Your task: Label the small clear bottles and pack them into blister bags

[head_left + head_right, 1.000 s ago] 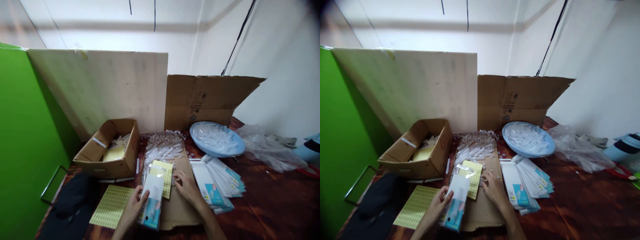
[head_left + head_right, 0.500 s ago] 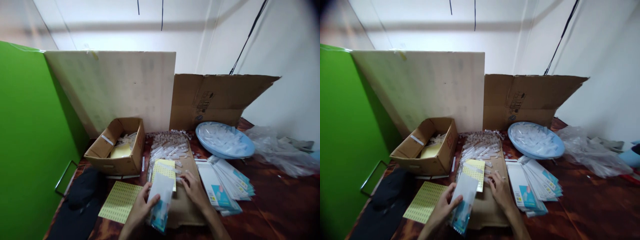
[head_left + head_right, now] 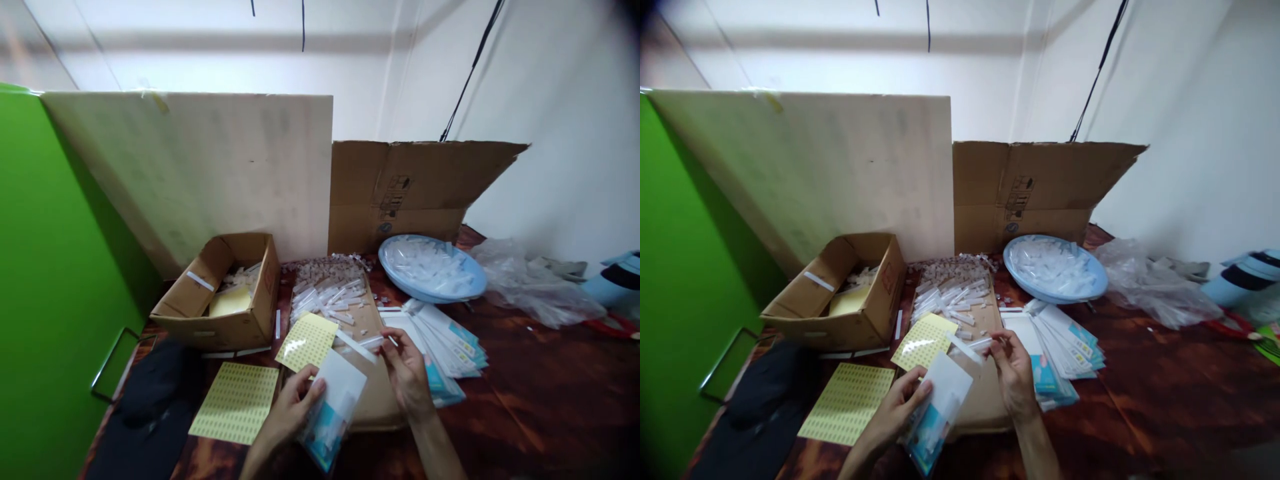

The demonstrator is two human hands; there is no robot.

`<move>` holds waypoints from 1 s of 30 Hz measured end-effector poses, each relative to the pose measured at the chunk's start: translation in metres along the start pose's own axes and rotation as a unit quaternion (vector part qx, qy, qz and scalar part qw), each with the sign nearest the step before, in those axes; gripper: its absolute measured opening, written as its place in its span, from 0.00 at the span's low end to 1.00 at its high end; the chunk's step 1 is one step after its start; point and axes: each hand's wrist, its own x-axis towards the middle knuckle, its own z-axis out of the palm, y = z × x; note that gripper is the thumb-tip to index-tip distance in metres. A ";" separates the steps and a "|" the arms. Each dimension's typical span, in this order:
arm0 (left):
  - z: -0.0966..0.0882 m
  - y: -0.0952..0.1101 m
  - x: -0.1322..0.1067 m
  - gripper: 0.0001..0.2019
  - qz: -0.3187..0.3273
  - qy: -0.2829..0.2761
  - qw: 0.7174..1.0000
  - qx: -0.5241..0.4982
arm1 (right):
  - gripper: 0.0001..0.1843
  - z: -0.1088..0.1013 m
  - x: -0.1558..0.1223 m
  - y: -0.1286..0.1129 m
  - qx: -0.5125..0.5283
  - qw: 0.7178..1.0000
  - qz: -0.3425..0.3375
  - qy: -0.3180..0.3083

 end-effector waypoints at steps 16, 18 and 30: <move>0.006 -0.002 -0.005 0.23 -0.004 0.017 0.998 0.067 | 0.18 -0.001 -0.015 -0.014 -0.206 0.898 0.106 -0.373; 0.008 -0.003 -0.004 0.23 -0.008 0.013 0.997 0.078 | 0.18 -0.006 -0.014 -0.014 -0.206 0.884 0.129 -0.399; 0.034 0.026 0.005 0.13 0.246 0.195 0.905 0.286 | 0.19 0.022 -0.029 -0.006 -0.109 0.989 0.037 -0.095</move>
